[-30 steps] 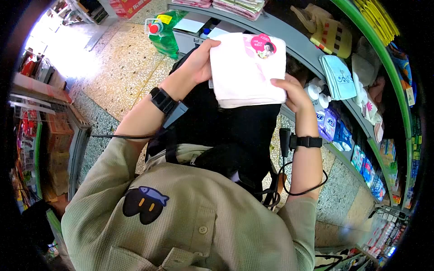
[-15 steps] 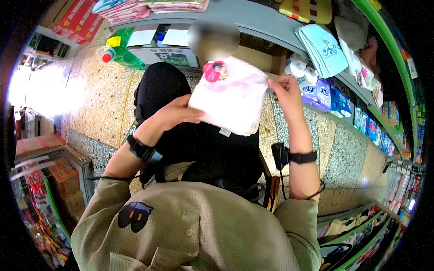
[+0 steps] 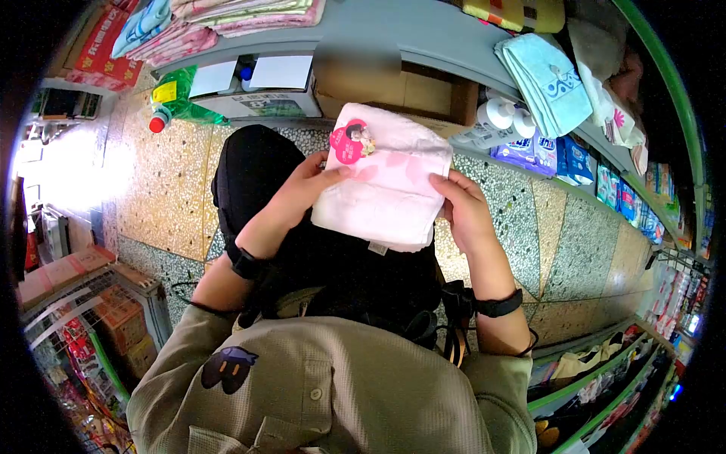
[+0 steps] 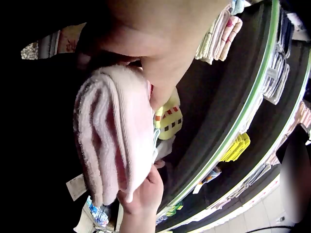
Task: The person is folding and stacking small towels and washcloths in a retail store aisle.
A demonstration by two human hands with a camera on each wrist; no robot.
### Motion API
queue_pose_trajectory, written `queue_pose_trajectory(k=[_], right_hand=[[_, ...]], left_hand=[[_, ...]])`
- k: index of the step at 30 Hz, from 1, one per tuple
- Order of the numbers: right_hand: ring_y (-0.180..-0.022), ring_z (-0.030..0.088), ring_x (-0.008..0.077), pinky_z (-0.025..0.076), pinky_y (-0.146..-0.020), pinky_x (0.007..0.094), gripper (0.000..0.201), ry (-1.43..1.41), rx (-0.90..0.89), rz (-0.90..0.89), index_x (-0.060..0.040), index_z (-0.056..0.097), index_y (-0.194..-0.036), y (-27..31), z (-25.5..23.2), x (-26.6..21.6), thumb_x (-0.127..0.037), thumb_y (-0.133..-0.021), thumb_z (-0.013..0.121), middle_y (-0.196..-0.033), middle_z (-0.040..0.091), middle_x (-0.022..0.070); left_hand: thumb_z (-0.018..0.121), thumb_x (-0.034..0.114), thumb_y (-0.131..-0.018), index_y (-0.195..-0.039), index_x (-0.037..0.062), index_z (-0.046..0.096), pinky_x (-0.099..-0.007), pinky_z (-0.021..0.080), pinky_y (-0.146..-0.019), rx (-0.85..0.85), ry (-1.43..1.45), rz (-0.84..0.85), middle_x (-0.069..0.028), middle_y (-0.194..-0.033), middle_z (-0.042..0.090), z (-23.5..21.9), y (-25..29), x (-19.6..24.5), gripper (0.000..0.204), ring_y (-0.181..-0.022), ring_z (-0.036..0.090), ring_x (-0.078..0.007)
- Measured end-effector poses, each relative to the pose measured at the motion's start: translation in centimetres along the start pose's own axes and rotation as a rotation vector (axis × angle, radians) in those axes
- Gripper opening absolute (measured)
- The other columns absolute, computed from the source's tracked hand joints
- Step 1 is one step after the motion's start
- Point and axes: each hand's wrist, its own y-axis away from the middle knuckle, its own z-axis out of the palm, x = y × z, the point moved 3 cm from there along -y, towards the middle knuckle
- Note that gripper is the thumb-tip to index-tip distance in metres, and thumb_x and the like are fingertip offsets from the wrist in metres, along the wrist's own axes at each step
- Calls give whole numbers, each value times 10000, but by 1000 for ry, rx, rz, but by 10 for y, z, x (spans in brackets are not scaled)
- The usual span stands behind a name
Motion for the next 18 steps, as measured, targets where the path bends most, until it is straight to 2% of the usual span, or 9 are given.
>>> queue_pose_trajectory(k=[3,4,8,11,12,15,18], right_hand=[[-750,648,168,556,-646,281,247,-65,-17,90,34,576,-1043,3,1,6,-127,-857,554,-894,639,106],[-720,653,174,571,-582,278,241,-104,-21,91,47,568,-1034,2,0,7,-101,-845,553,-888,635,123],[-723,648,168,562,-500,269,239,74,-134,69,73,565,-1015,7,-16,11,-81,-832,571,-880,628,116],[-714,647,170,552,-536,260,243,231,-34,107,64,573,-1021,7,-14,7,-93,-836,569,-893,630,124],[-665,617,147,558,-499,256,279,264,11,73,40,558,-1051,4,-14,8,-117,-826,609,-845,614,95],[-594,589,116,495,-425,211,345,261,46,-74,22,516,-1125,9,3,-8,-113,-823,614,-818,601,76],[-519,539,77,375,-366,171,406,40,-60,120,19,476,-1174,12,0,-14,-93,-813,625,-796,589,61]], left_hand=[[719,117,-762,-1162,-46,479,-280,479,-816,-114,-25,258,-100,-1035,603,15,-1,9,494,-909,591,-149],[717,43,-750,-1212,-26,447,-288,468,-861,-133,-19,200,-86,-1087,585,14,-5,6,540,-982,574,-143],[724,52,-743,-1233,-28,427,-282,459,-869,-169,-56,200,-95,-1112,573,11,-6,6,579,-991,562,-151],[718,48,-742,-1243,-30,417,-278,453,-869,-183,-62,217,-96,-1124,566,14,-4,9,590,-999,551,-149],[715,47,-743,-1246,-29,416,-277,452,-868,-196,-51,214,-94,-1124,566,14,-4,10,590,-1000,548,-146],[706,49,-748,-1252,-24,414,-277,447,-867,-223,-38,234,-88,-1121,567,15,-4,12,587,-999,544,-141],[701,49,-744,-1218,-17,450,-277,443,-866,-215,-8,236,-73,-1103,572,17,-1,14,541,-989,541,-134]])
